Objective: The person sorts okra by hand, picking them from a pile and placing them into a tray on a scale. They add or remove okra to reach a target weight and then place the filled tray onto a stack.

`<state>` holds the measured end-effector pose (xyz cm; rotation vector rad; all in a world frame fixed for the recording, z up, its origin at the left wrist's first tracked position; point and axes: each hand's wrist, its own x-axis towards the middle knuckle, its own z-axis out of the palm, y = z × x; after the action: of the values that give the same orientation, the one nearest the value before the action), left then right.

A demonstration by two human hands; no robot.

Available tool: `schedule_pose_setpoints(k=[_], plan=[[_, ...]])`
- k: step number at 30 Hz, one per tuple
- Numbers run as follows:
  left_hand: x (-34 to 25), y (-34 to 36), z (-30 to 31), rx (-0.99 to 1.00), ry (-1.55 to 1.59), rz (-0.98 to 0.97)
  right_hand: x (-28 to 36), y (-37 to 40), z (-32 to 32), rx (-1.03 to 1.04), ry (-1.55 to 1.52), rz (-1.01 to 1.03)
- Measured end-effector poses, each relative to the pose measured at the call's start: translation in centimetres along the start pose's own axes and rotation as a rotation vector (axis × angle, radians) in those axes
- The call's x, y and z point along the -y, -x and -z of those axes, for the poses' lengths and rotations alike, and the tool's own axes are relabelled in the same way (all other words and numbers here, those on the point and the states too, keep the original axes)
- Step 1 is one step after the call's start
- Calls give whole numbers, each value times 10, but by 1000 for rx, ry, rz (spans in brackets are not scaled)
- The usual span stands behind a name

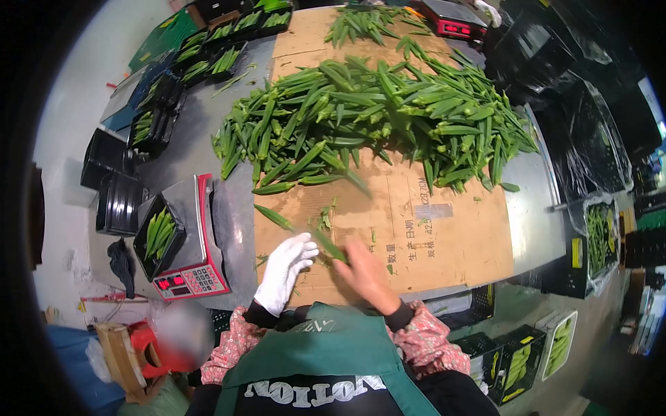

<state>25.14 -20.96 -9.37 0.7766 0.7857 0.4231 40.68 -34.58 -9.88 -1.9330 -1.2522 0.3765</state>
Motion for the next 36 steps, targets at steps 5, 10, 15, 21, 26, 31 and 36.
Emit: schedule_pose_setpoints(k=[5, 10, 15, 21, 26, 31, 36], plan=[[-18, -31, 69, -191, -455, -297, -56, 109, 41, -433, -209, -564], [-35, -51, 88, -184, -1224, -716, -133, 255, 83, -1047, -377, -1063], [-29, -57, 69, -111, -1601, -804, -174, 285, 106, -1002, 267, -1151], [-19, -55, 93, -397, -694, -554, -61, 67, 62, -494, -78, -636], [-23, -20, 109, -343, -213, -231, 35, -67, -43, 6, 259, 157], [-24, 7, 94, -249, -103, -118, 36, -107, -116, 127, 423, 246], [-10, 3, 100, -46, 361, -31, 76, -101, -101, 426, -140, -154]])
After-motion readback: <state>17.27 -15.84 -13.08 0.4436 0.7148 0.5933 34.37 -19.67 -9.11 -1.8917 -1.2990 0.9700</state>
